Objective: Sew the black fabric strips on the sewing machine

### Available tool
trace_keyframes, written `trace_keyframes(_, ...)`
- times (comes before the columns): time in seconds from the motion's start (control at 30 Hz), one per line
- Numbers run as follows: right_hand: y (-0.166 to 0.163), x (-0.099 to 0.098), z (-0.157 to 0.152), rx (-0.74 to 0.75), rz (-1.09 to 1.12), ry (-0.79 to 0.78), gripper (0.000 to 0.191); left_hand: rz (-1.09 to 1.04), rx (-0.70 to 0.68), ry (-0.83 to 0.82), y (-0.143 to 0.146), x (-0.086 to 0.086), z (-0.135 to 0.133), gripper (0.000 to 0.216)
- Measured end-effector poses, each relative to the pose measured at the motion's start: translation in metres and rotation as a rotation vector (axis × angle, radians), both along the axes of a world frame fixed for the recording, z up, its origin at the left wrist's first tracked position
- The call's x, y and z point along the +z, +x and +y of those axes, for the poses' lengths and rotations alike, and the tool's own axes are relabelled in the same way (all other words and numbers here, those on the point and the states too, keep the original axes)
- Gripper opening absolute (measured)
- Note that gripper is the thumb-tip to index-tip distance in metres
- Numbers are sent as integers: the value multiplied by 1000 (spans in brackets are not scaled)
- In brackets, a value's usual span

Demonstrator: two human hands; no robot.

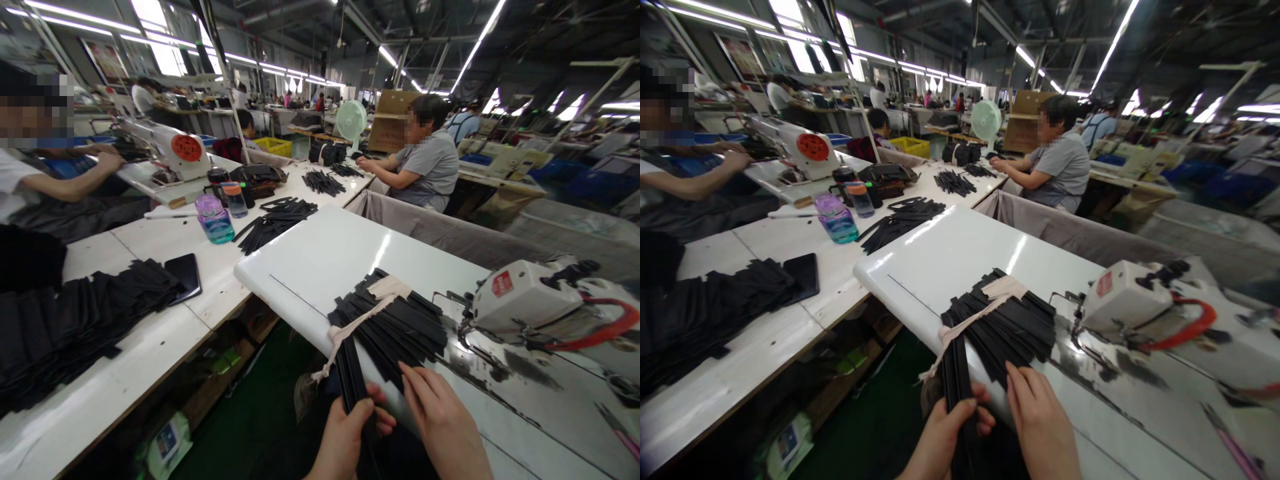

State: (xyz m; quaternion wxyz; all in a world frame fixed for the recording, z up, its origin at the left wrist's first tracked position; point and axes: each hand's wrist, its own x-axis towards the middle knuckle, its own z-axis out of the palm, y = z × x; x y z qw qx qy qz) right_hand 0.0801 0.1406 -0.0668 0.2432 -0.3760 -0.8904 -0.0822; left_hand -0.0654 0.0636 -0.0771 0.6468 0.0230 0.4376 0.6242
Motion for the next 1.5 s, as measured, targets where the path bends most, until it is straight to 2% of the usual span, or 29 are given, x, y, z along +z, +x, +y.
trace_keyframes(0.1,1,1,0,0,26,-23,36,-61,47,34,4,-5,-1,51)
trace_keyframes(0.27,-4,1,-9,33,69,-74,37,-88,77,-51,6,-4,2,43)
trace_keyframes(0.57,-12,5,-31,138,213,-83,29,-6,-75,80,4,1,6,55)
trace_keyframes(0.7,-18,13,-40,261,217,-268,25,-4,-65,47,1,1,4,53)
trace_keyframes(0.77,-16,18,-35,263,219,-353,20,-3,-73,-10,-1,-1,2,51)
trace_keyframes(0.83,-11,19,-23,156,233,-308,22,-20,-96,-38,-2,-5,1,47)
trace_keyframes(0.93,-6,12,-2,-40,176,-123,34,-73,-94,-84,-1,-7,1,42)
trace_keyframes(1.0,-5,5,9,-62,97,-82,38,-116,-86,-94,-1,-6,1,39)
trace_keyframes(1.17,-4,5,13,11,36,-65,34,-68,-165,21,-3,0,1,37)
trace_keyframes(1.27,-3,12,-1,32,74,-20,31,-157,-102,-21,0,1,1,36)
trace_keyframes(1.37,-3,16,-21,118,104,-55,28,-293,-35,26,4,3,2,45)
trace_keyframes(1.5,-7,25,-38,262,92,-137,28,-264,-61,26,1,6,1,48)
